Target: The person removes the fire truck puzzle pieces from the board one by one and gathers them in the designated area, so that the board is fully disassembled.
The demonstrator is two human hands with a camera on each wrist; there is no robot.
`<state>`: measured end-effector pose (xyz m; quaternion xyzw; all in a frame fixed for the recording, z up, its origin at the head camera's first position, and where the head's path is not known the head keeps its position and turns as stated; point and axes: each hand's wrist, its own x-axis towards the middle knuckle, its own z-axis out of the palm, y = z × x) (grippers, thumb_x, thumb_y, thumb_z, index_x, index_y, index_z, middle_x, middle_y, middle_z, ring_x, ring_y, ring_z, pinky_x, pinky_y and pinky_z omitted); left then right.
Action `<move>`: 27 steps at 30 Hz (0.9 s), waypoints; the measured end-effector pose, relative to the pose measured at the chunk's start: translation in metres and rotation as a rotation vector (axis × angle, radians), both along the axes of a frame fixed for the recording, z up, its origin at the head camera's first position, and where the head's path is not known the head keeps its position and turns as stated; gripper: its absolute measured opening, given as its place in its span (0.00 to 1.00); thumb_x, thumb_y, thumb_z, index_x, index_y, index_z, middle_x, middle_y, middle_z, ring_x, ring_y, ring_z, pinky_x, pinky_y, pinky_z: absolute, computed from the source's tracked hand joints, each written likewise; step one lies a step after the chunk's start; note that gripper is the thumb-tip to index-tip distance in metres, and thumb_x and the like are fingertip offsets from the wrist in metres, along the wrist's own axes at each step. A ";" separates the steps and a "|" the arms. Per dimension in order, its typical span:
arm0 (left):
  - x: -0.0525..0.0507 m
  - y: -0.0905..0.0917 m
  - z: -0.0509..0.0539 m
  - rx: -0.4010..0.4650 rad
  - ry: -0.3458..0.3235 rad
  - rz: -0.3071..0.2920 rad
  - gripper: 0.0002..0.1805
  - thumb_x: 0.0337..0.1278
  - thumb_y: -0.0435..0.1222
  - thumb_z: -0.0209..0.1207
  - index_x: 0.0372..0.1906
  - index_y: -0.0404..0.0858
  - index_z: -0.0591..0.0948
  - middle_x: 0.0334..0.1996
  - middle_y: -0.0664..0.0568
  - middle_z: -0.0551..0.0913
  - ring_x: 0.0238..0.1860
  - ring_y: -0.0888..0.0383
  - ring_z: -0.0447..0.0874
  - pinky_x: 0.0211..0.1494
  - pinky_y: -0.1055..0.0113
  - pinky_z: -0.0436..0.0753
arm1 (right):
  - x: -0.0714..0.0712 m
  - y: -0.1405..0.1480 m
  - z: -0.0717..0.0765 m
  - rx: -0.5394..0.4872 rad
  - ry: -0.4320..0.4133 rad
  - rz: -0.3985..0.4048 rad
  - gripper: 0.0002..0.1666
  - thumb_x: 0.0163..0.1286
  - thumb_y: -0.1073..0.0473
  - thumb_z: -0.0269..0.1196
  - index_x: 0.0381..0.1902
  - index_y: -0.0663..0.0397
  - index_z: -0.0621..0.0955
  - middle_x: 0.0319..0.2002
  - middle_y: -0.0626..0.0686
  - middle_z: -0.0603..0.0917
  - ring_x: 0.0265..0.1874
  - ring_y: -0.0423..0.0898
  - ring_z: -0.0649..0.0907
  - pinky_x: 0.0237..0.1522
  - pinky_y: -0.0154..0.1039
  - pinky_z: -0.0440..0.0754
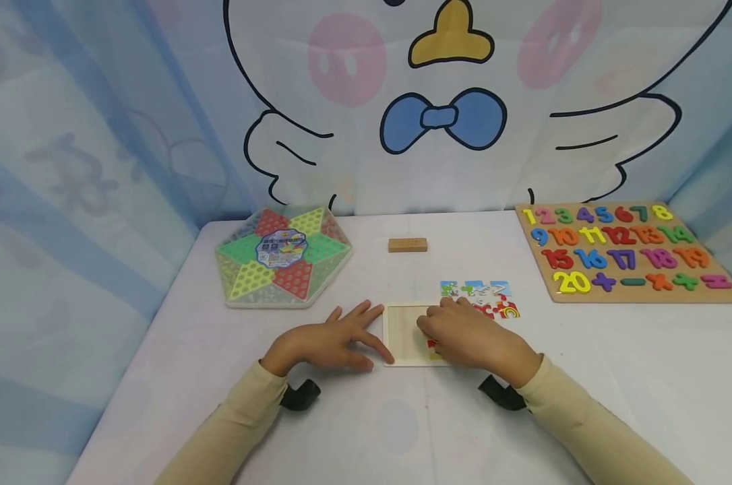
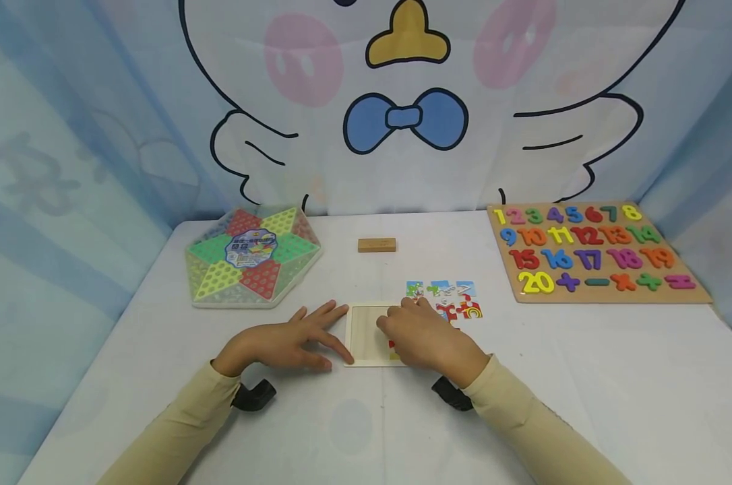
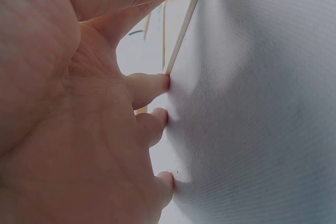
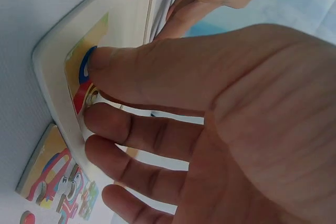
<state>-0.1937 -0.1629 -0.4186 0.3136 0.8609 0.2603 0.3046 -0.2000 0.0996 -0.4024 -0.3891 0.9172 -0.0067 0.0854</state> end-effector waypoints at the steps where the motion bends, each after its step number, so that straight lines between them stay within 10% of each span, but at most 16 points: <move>1: 0.000 0.000 0.000 0.002 -0.001 0.000 0.15 0.69 0.40 0.63 0.56 0.60 0.87 0.83 0.45 0.42 0.82 0.48 0.25 0.74 0.32 0.30 | 0.000 0.000 0.000 0.001 -0.007 -0.001 0.11 0.61 0.60 0.76 0.38 0.54 0.84 0.30 0.48 0.81 0.34 0.50 0.78 0.41 0.49 0.77; 27: 0.001 0.001 0.001 0.004 -0.003 -0.001 0.15 0.69 0.40 0.63 0.56 0.58 0.87 0.83 0.45 0.42 0.82 0.47 0.25 0.74 0.31 0.30 | -0.002 0.000 0.003 -0.090 -0.173 -0.018 0.13 0.63 0.64 0.73 0.35 0.57 0.76 0.24 0.47 0.70 0.28 0.45 0.70 0.32 0.39 0.69</move>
